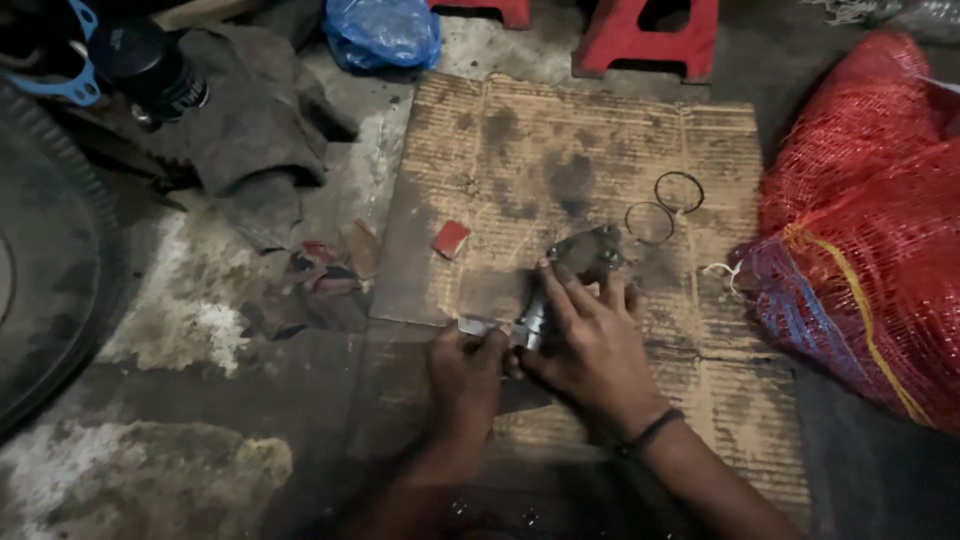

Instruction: The person scrubs a cylindrical metal part with a small abrasive pad, rotating it to clean different sides. The person then scrubs a larger metal component with a flange, focusing on the edges and surfaces.

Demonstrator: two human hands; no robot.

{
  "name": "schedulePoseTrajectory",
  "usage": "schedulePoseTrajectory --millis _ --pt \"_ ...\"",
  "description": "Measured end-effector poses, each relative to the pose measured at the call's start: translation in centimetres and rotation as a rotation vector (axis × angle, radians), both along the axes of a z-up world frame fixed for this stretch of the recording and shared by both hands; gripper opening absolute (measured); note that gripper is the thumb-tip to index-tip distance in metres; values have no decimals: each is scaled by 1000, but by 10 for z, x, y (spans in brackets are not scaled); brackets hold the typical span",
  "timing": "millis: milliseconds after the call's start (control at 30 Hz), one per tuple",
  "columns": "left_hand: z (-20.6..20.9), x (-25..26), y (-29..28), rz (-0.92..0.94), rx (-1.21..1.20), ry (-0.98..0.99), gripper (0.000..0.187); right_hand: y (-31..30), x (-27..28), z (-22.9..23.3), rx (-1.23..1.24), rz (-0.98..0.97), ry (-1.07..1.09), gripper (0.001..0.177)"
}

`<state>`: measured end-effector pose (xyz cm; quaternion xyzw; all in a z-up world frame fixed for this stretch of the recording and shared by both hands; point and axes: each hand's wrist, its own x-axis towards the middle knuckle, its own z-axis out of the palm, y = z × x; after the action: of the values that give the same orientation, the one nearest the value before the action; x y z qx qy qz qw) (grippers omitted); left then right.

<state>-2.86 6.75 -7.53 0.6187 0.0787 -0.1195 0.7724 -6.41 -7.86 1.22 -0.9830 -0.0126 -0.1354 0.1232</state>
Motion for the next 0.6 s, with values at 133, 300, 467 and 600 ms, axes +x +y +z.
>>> schedulePoseTrajectory --millis 133,300,467,600 --pt "-2 -5 -5 -51 -35 -36 6 -2 -2 -2 -22 23 -29 102" --pt "-11 14 5 32 27 -12 11 -9 -10 -4 -75 -9 37 98" --pt "-9 33 25 64 50 18 9 -33 -17 5 -126 -50 162 109" --pt "-2 23 25 -28 -8 51 8 -49 -20 9 -225 58 113 96"
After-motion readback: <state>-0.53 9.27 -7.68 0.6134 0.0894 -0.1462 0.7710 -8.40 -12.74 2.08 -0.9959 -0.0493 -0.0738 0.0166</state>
